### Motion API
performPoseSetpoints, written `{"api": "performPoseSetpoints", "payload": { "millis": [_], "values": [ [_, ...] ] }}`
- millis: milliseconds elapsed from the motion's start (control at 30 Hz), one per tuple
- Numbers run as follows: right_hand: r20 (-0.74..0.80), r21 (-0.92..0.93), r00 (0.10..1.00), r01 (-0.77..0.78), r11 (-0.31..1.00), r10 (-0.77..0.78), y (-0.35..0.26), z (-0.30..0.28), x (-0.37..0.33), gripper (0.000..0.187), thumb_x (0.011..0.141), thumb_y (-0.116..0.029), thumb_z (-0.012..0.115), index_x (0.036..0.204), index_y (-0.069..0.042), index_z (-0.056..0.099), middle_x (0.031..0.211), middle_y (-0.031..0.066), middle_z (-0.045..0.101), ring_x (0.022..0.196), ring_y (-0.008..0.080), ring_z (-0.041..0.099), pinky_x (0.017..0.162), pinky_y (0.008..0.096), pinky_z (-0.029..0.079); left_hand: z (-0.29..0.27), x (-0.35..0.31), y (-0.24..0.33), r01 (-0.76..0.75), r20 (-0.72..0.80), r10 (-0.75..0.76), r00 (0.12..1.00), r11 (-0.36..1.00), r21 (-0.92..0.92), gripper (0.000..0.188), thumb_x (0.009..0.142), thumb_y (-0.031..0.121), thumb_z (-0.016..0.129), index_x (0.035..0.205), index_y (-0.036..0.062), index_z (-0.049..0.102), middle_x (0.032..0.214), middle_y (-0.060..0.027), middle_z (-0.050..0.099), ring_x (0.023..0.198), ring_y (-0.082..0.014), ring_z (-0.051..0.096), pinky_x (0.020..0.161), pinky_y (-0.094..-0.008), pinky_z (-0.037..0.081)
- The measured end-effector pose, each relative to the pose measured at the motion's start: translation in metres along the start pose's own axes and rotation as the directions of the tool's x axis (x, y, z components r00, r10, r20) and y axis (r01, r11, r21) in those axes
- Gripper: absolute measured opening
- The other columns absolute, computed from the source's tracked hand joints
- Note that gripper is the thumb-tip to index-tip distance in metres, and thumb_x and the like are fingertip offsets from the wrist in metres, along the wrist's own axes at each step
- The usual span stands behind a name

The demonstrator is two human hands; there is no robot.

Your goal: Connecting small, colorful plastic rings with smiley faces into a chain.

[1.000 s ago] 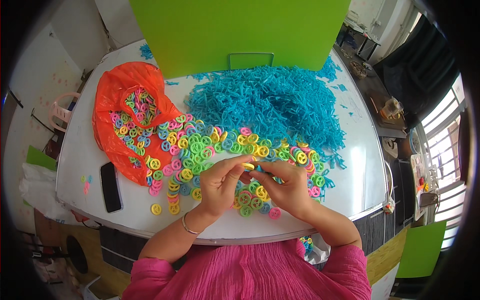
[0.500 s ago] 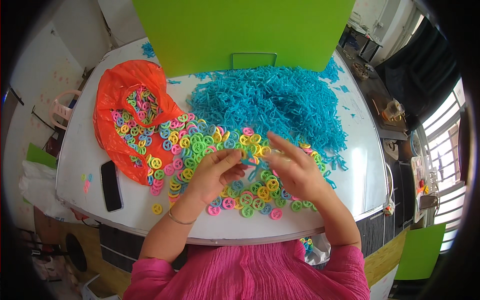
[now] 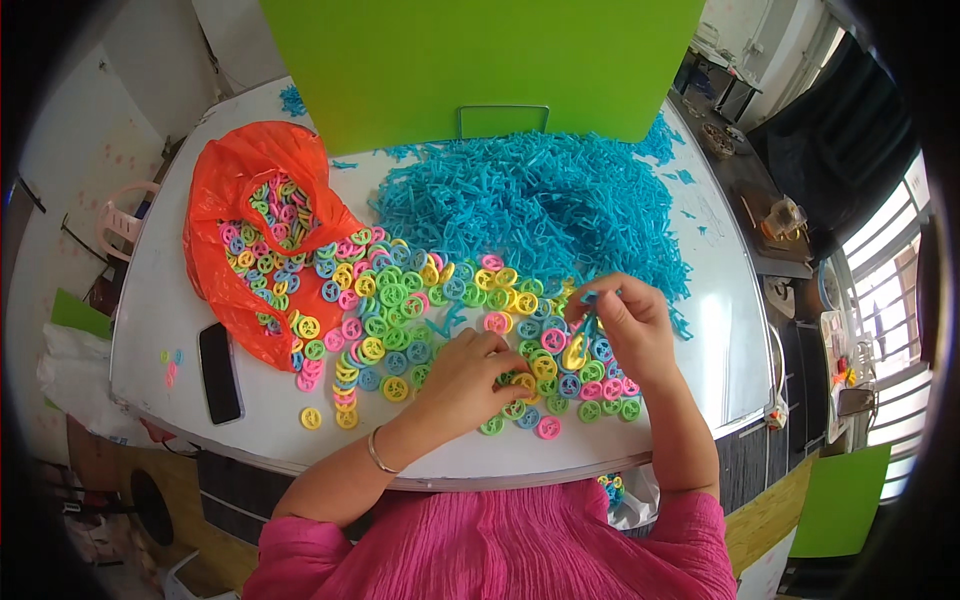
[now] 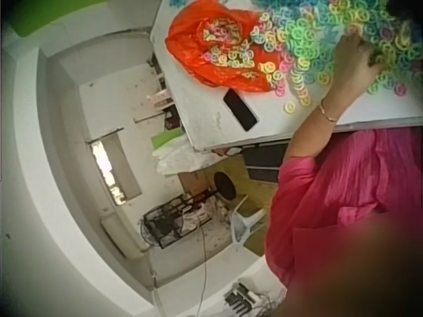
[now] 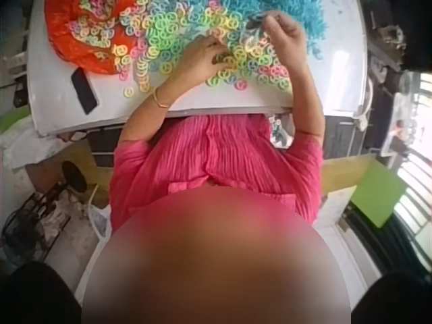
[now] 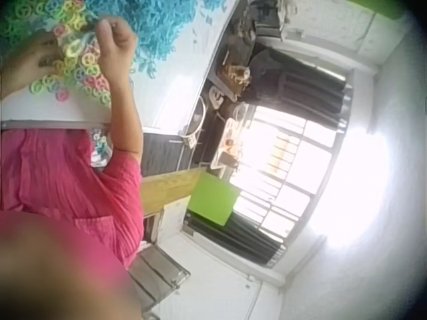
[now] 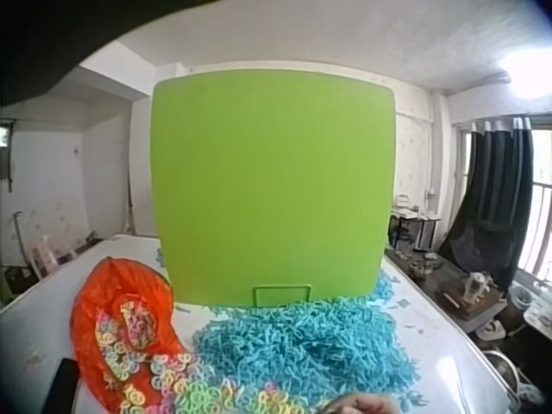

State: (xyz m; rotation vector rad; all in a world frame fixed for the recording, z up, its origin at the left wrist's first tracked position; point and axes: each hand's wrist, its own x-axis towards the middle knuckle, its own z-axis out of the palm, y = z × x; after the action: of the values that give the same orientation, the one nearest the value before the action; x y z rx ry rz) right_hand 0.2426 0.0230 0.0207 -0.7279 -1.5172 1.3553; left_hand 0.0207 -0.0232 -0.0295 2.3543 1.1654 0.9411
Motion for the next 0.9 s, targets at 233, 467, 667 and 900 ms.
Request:
{"api": "performPoseSetpoints", "payload": {
  "millis": [233,467,667,900],
  "values": [
    [0.17,-0.092,0.957,-0.222,0.971,0.235,-0.01,0.011,0.003,0.021,0.098,-0.02,0.053,0.106,-0.001,0.055,0.086,0.0069,0.061,0.079,0.0147,0.065,0.063,0.026,0.049,-0.019,0.01,-0.004,0.545,0.234,-0.57,0.788,0.469,-0.695,0.022,0.086,0.026,0.069,0.093,0.0055,0.067,0.081,-0.0009,0.063,0.075,-0.013,0.058,0.066,-0.0272,0.045],
    [0.223,-0.118,0.973,-0.038,0.992,0.064,0.016,0.032,0.0,0.017,0.096,-0.015,0.055,0.102,0.0,0.059,0.09,0.0066,0.063,0.082,0.0151,0.065,0.058,0.0259,0.055,-0.018,0.004,0.0,0.408,0.46,-0.482,0.746,-0.216,-0.887,0.015,0.093,0.025,0.063,0.096,0.0106,0.061,0.082,0.0019,0.062,0.077,-0.0057,0.06,0.061,-0.0192,0.042],
    [0.101,0.149,0.95,-0.309,0.939,0.297,0.009,0.049,0.0,0.017,0.094,-0.014,0.058,0.1,0.001,0.062,0.108,0.014,0.066,0.086,0.0155,0.064,0.059,0.0276,0.058,-0.022,0.003,0.012,0.375,0.432,-0.552,0.713,-0.222,-0.9,0.008,0.093,0.017,0.06,0.089,0.0112,0.058,0.081,0.0016,0.061,0.072,-0.0065,0.06,0.057,-0.0178,0.041],
    [0.047,0.203,0.939,-0.343,0.917,0.341,0.011,0.042,0.003,0.016,0.093,-0.012,0.06,0.097,0.002,0.065,0.105,0.011,0.066,0.081,0.0156,0.064,0.058,0.0298,0.059,-0.021,0.004,0.012,0.354,0.426,-0.584,0.691,-0.241,-0.904,0.007,0.092,0.015,0.061,0.088,0.011,0.059,0.079,0.0004,0.062,0.064,-0.0066,0.06,0.053,-0.0168,0.042]
  ]
}}
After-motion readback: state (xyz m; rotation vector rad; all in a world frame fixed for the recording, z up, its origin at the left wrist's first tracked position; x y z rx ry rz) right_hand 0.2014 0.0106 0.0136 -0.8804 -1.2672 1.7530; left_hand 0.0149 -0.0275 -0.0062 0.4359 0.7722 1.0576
